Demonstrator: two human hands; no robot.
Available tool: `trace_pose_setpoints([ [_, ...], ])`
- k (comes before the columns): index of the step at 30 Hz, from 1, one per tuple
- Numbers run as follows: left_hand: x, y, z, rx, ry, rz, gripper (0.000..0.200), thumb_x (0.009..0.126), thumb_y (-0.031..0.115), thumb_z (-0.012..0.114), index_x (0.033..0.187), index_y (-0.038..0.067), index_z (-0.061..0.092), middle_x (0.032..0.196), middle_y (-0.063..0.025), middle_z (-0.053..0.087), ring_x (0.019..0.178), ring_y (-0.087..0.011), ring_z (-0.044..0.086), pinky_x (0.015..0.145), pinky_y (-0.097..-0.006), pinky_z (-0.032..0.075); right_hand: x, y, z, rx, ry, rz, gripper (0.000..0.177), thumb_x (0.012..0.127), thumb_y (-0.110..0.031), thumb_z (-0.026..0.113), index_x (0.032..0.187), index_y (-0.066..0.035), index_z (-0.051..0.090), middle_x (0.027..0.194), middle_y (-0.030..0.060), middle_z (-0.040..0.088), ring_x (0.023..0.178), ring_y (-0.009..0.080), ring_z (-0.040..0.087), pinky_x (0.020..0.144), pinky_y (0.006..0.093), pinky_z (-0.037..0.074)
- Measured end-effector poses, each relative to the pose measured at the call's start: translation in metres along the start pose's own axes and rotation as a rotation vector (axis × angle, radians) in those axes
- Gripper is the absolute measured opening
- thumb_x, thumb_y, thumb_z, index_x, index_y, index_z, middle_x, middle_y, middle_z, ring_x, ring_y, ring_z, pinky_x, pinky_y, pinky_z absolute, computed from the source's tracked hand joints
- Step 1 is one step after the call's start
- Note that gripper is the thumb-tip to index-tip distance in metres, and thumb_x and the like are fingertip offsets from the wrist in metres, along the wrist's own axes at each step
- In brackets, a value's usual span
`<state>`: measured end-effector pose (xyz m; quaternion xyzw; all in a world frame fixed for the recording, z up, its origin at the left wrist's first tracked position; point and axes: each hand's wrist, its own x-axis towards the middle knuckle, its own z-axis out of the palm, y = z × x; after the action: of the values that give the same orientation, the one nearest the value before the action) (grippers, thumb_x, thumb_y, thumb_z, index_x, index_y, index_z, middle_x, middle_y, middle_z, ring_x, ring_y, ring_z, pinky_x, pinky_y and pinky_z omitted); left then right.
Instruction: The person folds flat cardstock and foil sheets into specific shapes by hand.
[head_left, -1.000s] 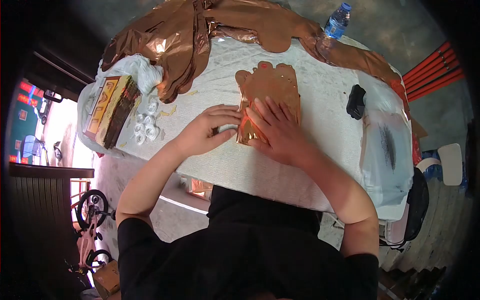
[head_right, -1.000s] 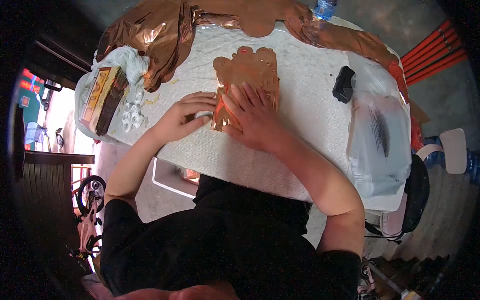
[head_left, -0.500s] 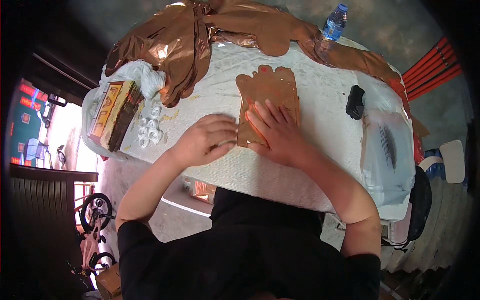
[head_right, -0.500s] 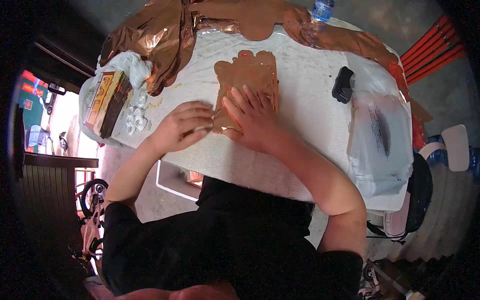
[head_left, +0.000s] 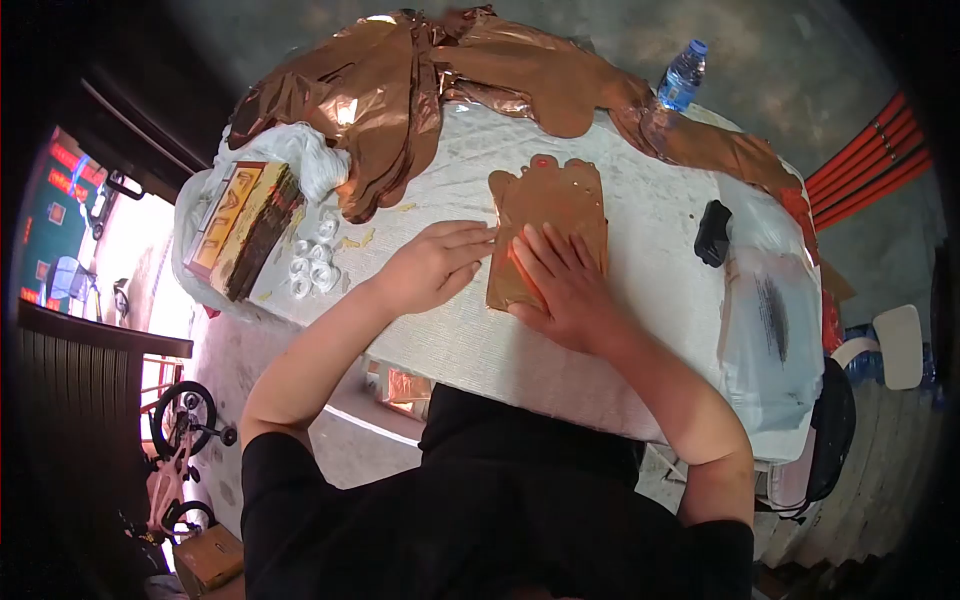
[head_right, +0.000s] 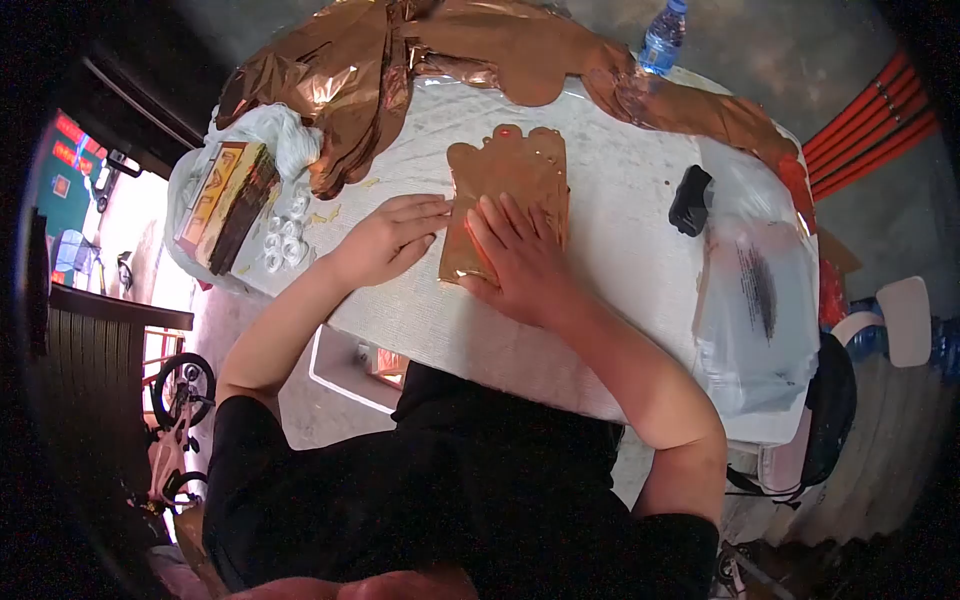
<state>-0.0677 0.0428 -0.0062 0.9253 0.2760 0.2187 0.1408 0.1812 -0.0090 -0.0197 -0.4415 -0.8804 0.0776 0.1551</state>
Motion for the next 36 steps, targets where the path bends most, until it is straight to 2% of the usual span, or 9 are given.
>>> trace_pose_setpoints([
  [9,0.018,-0.006,0.003,0.002,-0.035,0.137,0.035,0.081,0.002,0.057,0.116,-0.001,0.061,0.124,-0.0142,0.059,0.123,-0.0334,0.048,0.101,-0.0419,0.041,0.001,0.000,0.001,-0.034,-0.028,0.014,0.076,0.089,-0.048,0.053,0.146,-0.005,0.028,0.152,0.0180,0.025,0.141,0.0358,0.021,0.114,0.0535,0.014],
  [15,0.025,-0.013,0.004,-0.212,-0.074,0.032,0.036,0.081,0.002,0.059,0.117,0.001,0.063,0.122,-0.0138,0.061,0.123,-0.0335,0.046,0.102,-0.0422,0.039,0.001,0.000,0.002,-0.007,-0.016,0.022,0.076,0.089,-0.049,0.051,0.145,-0.004,0.029,0.152,0.0176,0.025,0.142,0.0353,0.020,0.115,0.0535,0.012],
  [21,0.033,-0.015,0.007,-0.213,-0.031,0.038,0.028,0.082,0.006,0.063,0.110,0.002,0.064,0.114,-0.0104,0.062,0.110,-0.0268,0.052,0.095,-0.0374,0.042,0.001,-0.001,0.003,-0.021,-0.026,0.025,0.076,0.089,-0.050,0.051,0.145,-0.003,0.029,0.152,0.0172,0.025,0.143,0.0342,0.018,0.115,0.0525,0.009],
  [23,0.038,-0.004,0.004,-0.557,0.006,-0.475,0.025,0.083,0.009,0.067,0.107,0.002,0.063,0.105,-0.0069,0.059,0.096,-0.0183,0.053,0.085,-0.0302,0.042,0.000,-0.001,0.004,-0.005,-0.013,0.037,0.076,0.089,-0.050,0.051,0.145,-0.003,0.030,0.152,0.0175,0.025,0.143,0.0341,0.018,0.115,0.0526,0.009],
  [25,0.041,-0.006,0.014,-0.581,0.020,-0.484,0.030,0.082,0.011,0.071,0.109,0.003,0.061,0.102,-0.0044,0.055,0.087,-0.0131,0.050,0.079,-0.0252,0.041,0.000,-0.001,0.004,0.013,-0.009,0.040,0.076,0.089,-0.051,0.051,0.145,-0.003,0.030,0.152,0.0178,0.026,0.143,0.0341,0.018,0.115,0.0526,0.009],
  [28,0.046,-0.007,0.027,-0.405,0.121,-0.429,0.041,0.074,0.014,0.077,0.110,0.004,0.059,0.098,-0.0103,0.057,0.087,-0.0217,0.052,0.079,-0.0312,0.044,0.001,0.001,0.005,0.007,0.007,0.028,0.077,0.089,-0.052,0.051,0.145,-0.003,0.031,0.151,0.0183,0.027,0.142,0.0343,0.019,0.115,0.0534,0.009],
  [30,0.046,-0.005,0.035,-0.280,0.277,-0.397,0.052,0.073,0.011,0.077,0.118,0.002,0.053,0.104,-0.0151,0.056,0.094,-0.0288,0.052,0.085,-0.0370,0.044,0.000,0.002,0.008,0.022,0.042,0.025,0.077,0.089,-0.052,0.052,0.144,-0.002,0.031,0.150,0.0194,0.029,0.142,0.0348,0.021,0.115,0.0540,0.010],
  [33,0.045,-0.001,0.032,-0.127,0.320,-0.390,0.059,0.073,0.010,0.076,0.124,0.001,0.048,0.112,-0.0194,0.053,0.105,-0.0359,0.051,0.093,-0.0428,0.042,0.000,0.002,0.009,-0.002,0.056,0.015,0.079,0.088,-0.053,0.052,0.144,-0.001,0.031,0.149,0.0205,0.030,0.141,0.0353,0.023,0.114,0.0543,0.012],
  [36,0.048,0.006,0.028,0.095,0.441,-0.261,0.053,0.076,0.007,0.071,0.124,0.000,0.049,0.121,-0.0212,0.051,0.113,-0.0386,0.049,0.098,-0.0440,0.040,-0.001,0.003,0.012,-0.006,0.082,0.010,0.081,0.087,-0.055,0.052,0.144,-0.001,0.031,0.148,0.0213,0.031,0.141,0.0360,0.023,0.114,0.0546,0.012],
])
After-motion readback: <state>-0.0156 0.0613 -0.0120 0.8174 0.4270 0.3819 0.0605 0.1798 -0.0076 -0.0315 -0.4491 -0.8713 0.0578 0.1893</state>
